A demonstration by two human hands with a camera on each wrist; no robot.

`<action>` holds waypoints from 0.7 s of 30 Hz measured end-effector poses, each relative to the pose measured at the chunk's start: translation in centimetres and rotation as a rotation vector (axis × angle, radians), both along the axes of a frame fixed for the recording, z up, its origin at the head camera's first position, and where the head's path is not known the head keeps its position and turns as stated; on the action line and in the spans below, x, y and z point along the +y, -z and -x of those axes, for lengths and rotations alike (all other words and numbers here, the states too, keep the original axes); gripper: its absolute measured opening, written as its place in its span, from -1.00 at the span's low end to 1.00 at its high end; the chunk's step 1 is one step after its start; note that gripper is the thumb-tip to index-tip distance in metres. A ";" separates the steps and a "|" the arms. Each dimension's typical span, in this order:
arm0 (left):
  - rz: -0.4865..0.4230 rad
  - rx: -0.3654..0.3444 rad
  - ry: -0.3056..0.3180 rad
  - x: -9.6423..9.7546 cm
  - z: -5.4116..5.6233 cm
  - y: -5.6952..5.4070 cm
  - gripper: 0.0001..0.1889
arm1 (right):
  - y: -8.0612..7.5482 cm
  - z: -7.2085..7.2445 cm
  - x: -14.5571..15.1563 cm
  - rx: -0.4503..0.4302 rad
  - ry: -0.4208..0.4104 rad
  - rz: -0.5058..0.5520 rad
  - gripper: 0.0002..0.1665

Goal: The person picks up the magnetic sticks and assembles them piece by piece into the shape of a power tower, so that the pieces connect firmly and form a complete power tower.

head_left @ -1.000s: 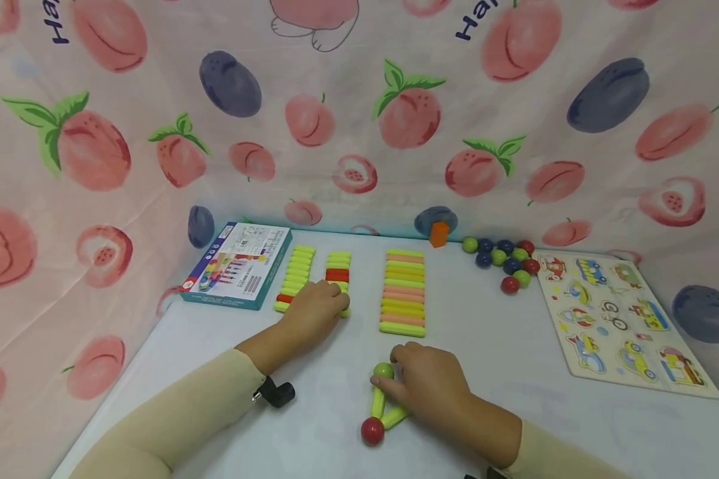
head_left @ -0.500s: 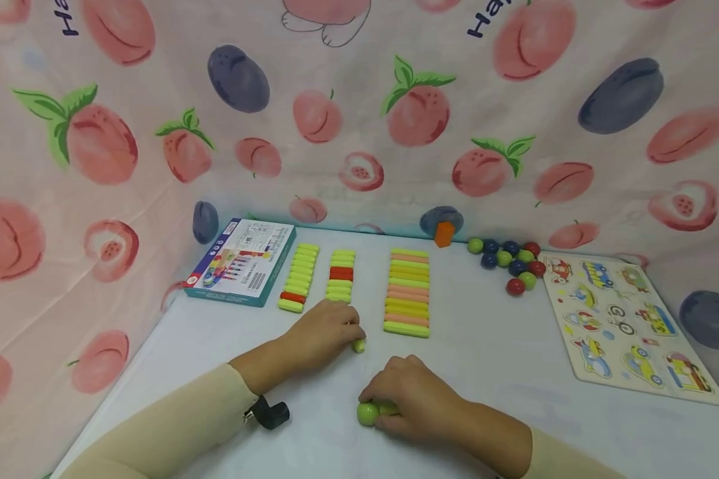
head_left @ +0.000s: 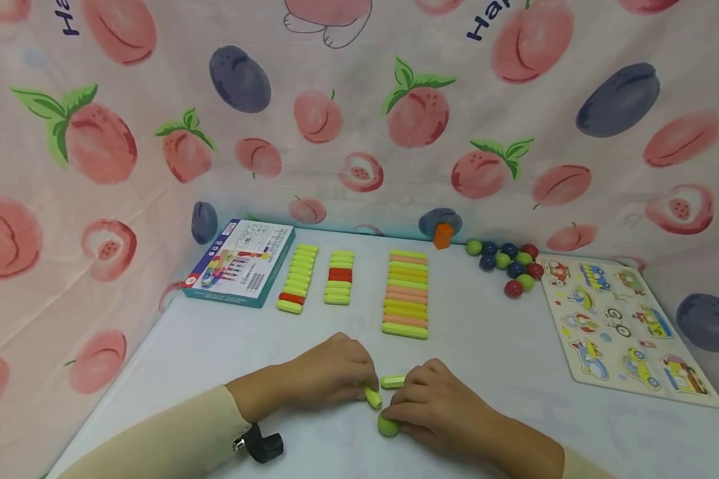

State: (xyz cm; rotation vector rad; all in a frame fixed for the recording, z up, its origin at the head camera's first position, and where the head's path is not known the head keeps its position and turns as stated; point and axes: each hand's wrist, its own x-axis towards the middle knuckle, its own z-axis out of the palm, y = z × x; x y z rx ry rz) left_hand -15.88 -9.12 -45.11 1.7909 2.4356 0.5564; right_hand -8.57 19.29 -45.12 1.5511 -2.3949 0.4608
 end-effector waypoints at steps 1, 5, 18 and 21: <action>-0.009 0.004 0.005 0.1 -0.2 0.1 -0.83 | 0.2 0.0 0.1 0.019 -0.012 0.025 -0.59; -0.030 0.035 0.016 0.3 -0.7 0.7 -0.84 | 0.8 0.1 0.4 0.063 -0.042 0.104 -0.56; -0.086 0.152 -0.047 1.0 -3.2 0.4 -0.71 | -0.5 0.5 3.1 -0.308 0.473 0.033 -0.62; -0.079 0.193 -0.048 1.8 -4.4 0.2 -0.60 | -0.5 0.8 3.3 -0.442 0.468 0.059 -0.63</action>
